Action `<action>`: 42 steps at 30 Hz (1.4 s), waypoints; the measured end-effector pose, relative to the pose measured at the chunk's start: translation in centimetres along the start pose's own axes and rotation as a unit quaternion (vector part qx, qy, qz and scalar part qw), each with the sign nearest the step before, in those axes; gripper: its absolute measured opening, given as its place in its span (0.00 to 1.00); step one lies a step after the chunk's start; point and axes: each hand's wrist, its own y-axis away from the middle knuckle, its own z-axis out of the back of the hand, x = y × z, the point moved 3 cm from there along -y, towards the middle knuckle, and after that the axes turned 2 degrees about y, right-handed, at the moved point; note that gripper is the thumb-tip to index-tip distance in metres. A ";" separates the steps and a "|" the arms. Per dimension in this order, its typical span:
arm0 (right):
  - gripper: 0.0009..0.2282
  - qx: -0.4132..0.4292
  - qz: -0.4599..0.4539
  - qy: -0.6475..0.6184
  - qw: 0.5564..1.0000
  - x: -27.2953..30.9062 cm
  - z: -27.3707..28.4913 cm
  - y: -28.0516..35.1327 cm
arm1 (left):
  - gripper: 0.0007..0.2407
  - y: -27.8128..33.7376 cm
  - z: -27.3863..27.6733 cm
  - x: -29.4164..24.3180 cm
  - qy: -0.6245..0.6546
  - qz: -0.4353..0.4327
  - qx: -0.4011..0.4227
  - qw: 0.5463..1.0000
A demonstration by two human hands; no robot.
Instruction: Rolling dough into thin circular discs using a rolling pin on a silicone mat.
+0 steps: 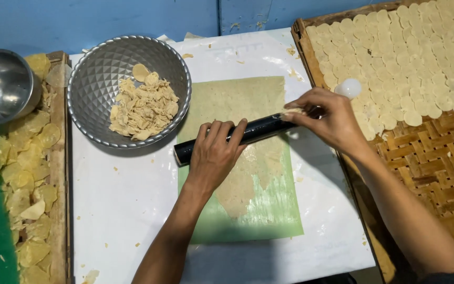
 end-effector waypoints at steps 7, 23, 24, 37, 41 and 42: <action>0.06 -0.113 -0.069 -0.048 0.990 -3.5 1.3 2.5 | 0.17 -0.4 0.7 -0.3 -0.039 -0.029 -0.029 0.998; 0.06 -0.042 0.081 0.158 0.983 -1.8 -4.8 4.7 | 0.17 -0.5 1.8 0.9 -0.006 0.071 -0.057 0.996; 0.07 -0.030 0.088 0.175 0.980 -1.7 -4.8 5.0 | 0.18 -0.6 1.7 0.8 0.011 0.063 -0.046 0.997; 0.08 -0.203 0.172 0.166 0.950 0.2 1.1 3.4 | 0.18 -1.6 0.5 0.2 0.068 0.000 0.024 0.997; 0.11 -0.045 0.156 0.209 0.964 -0.8 -0.7 1.2 | 0.18 -1.7 0.2 0.2 0.069 -0.006 0.058 0.996; 0.12 0.000 0.144 0.213 0.966 -1.2 -1.2 1.0 | 0.18 -1.7 0.1 0.2 0.072 -0.001 0.066 0.995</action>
